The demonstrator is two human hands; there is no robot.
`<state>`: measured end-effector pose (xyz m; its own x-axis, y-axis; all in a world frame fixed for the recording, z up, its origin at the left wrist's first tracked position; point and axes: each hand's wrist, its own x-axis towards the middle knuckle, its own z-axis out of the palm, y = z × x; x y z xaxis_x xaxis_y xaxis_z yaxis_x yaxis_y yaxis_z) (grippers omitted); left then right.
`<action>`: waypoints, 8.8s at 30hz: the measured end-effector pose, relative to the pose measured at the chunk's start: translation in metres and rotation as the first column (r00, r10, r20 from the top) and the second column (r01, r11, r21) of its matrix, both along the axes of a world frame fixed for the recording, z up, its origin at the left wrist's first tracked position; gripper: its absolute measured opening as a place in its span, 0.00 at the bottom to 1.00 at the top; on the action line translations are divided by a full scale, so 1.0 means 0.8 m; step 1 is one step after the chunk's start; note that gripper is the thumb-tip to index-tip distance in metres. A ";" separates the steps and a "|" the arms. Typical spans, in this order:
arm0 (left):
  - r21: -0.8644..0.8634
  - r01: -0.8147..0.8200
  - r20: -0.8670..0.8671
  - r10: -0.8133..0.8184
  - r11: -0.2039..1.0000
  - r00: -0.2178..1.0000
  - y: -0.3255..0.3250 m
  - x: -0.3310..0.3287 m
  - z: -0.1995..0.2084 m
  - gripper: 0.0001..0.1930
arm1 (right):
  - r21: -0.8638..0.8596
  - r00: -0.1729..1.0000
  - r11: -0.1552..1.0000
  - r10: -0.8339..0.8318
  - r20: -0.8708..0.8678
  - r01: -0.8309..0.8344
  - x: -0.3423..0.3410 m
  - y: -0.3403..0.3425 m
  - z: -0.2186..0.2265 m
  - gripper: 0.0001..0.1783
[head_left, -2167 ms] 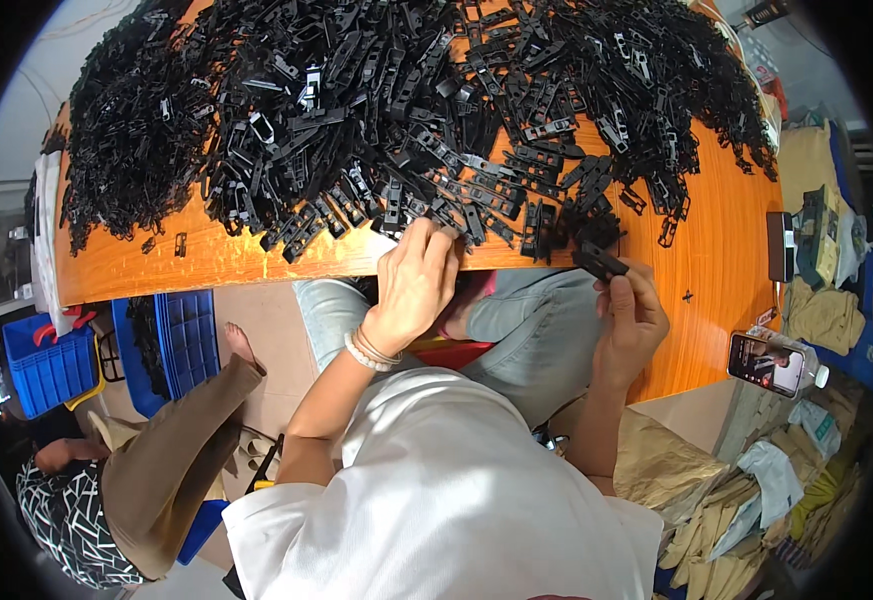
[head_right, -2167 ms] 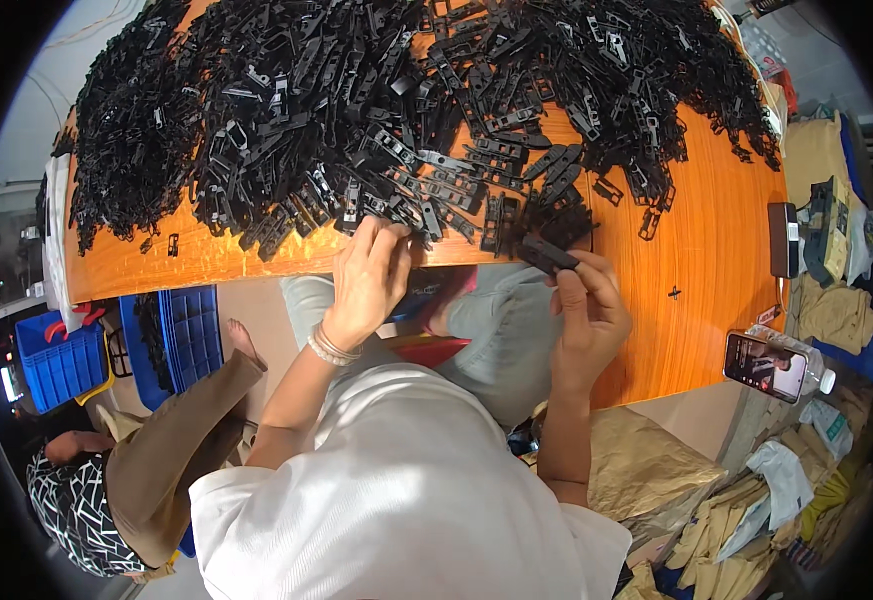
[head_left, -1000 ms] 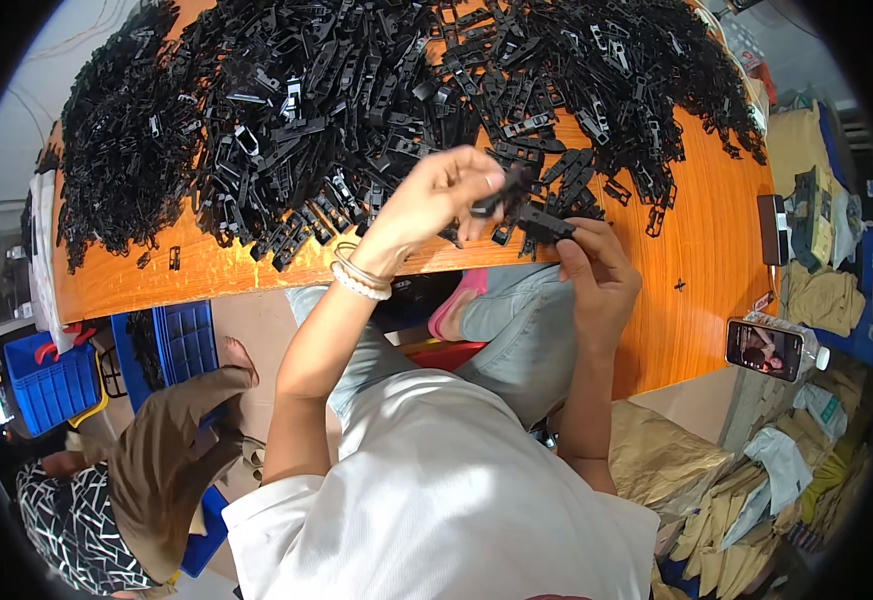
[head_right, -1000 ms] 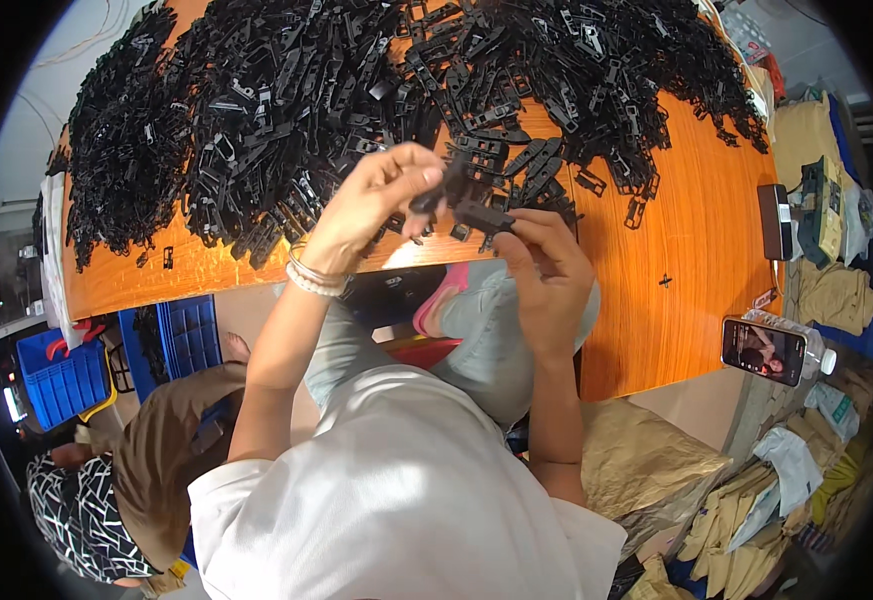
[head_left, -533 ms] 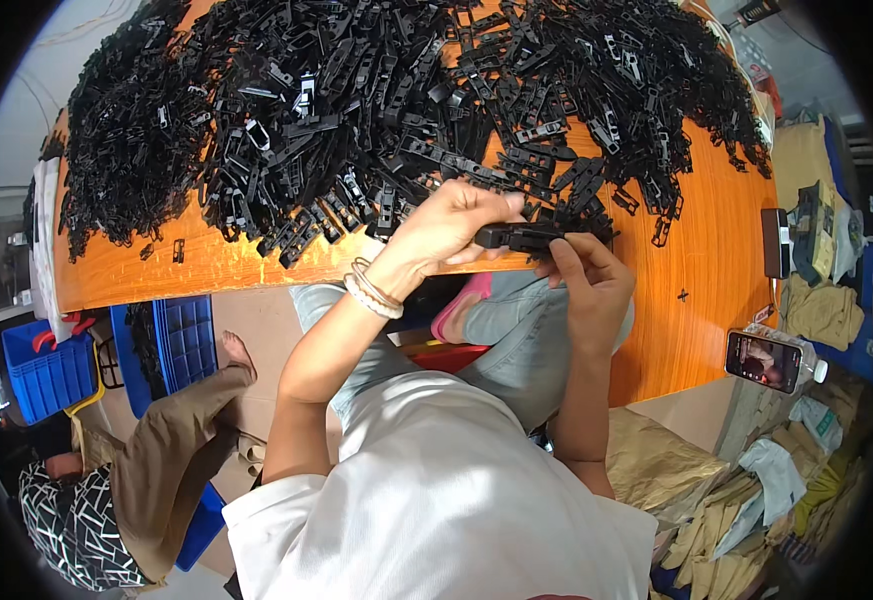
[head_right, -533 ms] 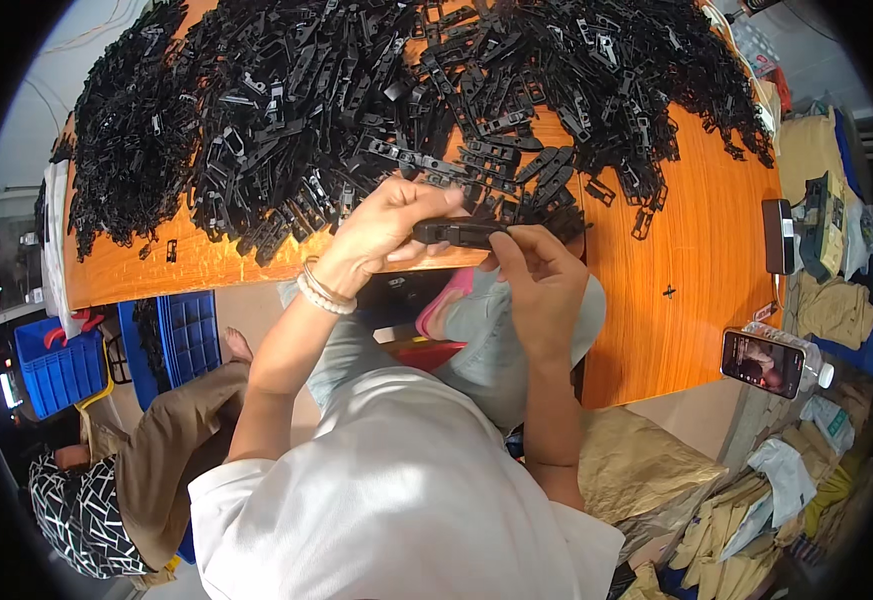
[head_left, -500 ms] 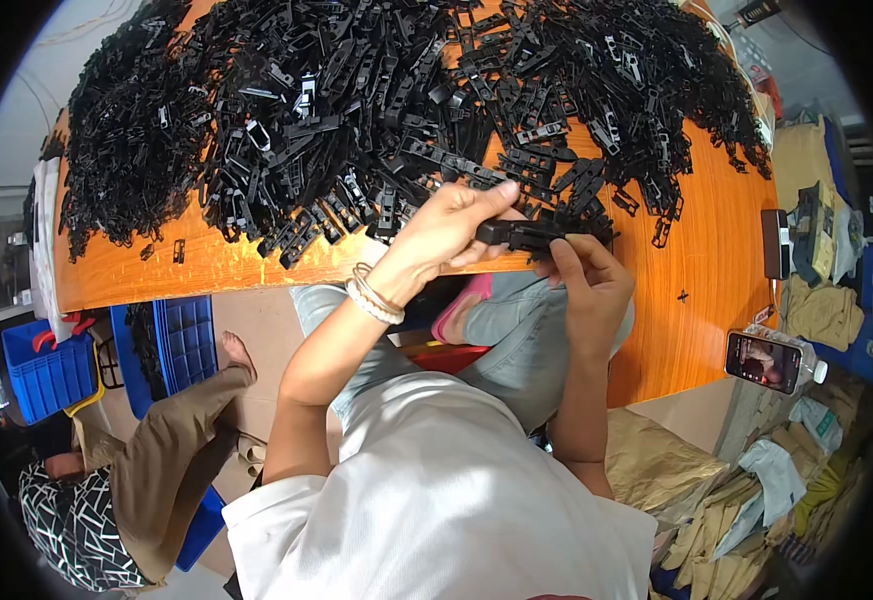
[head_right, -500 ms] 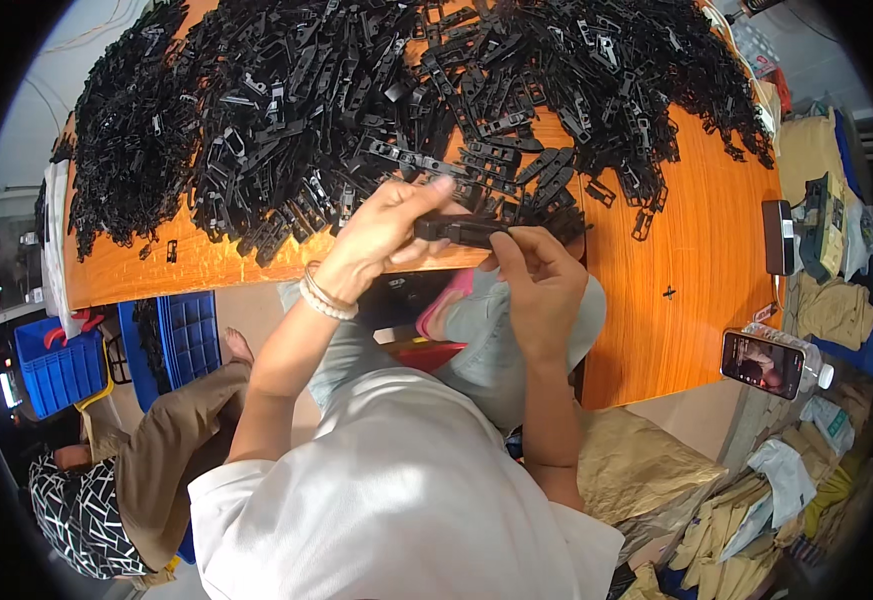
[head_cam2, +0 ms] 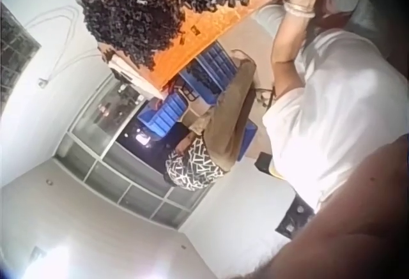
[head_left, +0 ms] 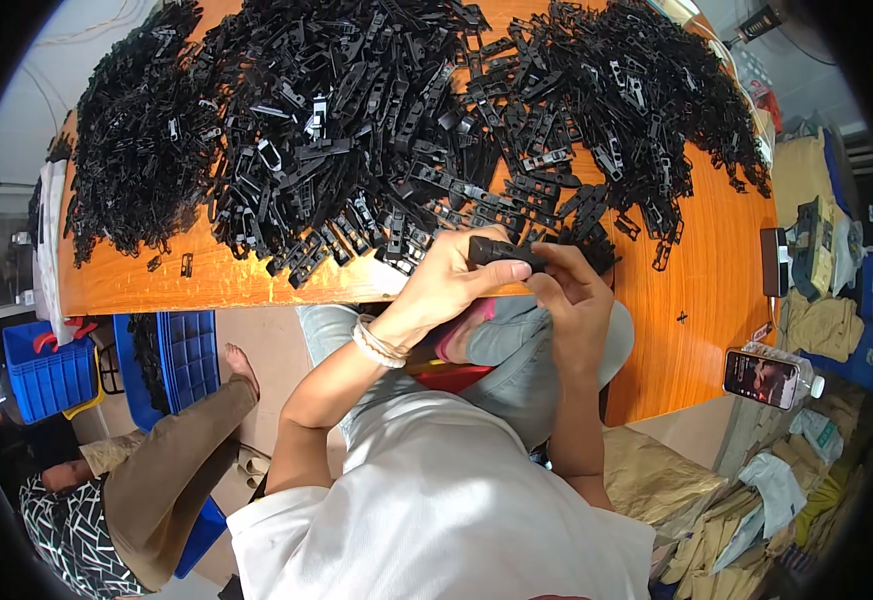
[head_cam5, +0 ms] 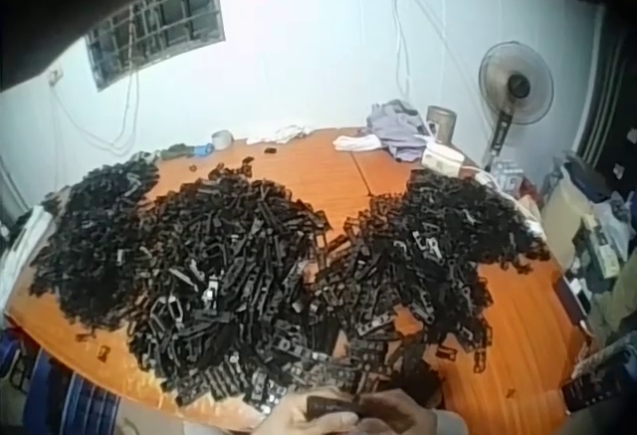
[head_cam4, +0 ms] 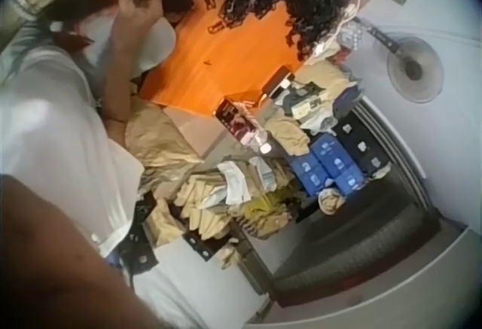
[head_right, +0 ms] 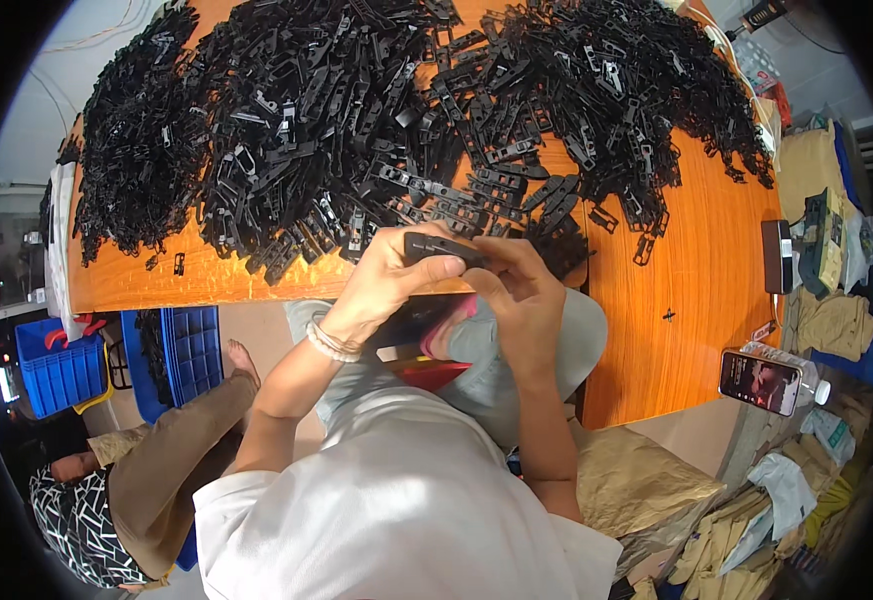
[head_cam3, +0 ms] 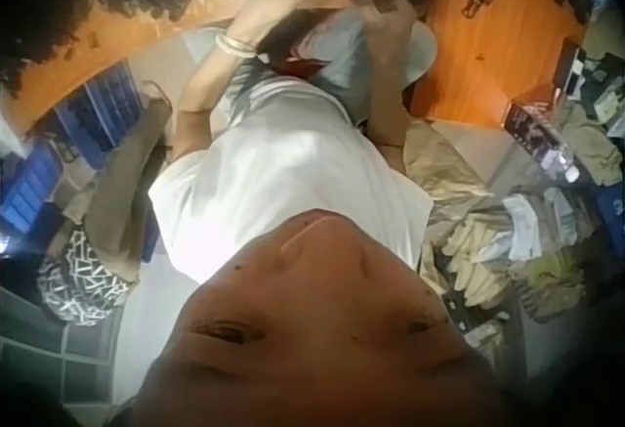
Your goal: Manually assembling small black plastic components by snapping them together at a factory workbench.
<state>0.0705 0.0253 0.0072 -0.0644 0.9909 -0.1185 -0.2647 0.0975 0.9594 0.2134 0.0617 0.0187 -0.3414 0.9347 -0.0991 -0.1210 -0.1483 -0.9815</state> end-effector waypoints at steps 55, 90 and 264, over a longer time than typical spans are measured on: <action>-0.226 -0.052 -0.085 0.034 0.973 0.996 0.132 -0.107 0.040 0.17 | 0.050 0.997 0.998 0.043 -0.071 -0.040 -0.016 0.053 -0.006 0.10; -0.029 0.185 -0.452 -0.178 0.982 0.874 -0.028 -0.061 0.031 0.18 | 0.305 0.940 0.889 0.329 0.093 -0.342 -0.032 0.035 -0.009 0.14; 0.197 -0.083 0.048 0.075 0.977 0.996 0.020 -0.017 -0.013 0.16 | 0.038 0.991 0.997 -0.059 -0.123 0.064 -0.011 0.017 -0.023 0.10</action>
<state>0.0566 0.0416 -0.0030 -0.1428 0.9869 0.0757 -0.3030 -0.1163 0.9459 0.2043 0.0755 0.0006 -0.2900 0.9568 -0.0204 -0.2475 -0.0956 -0.9642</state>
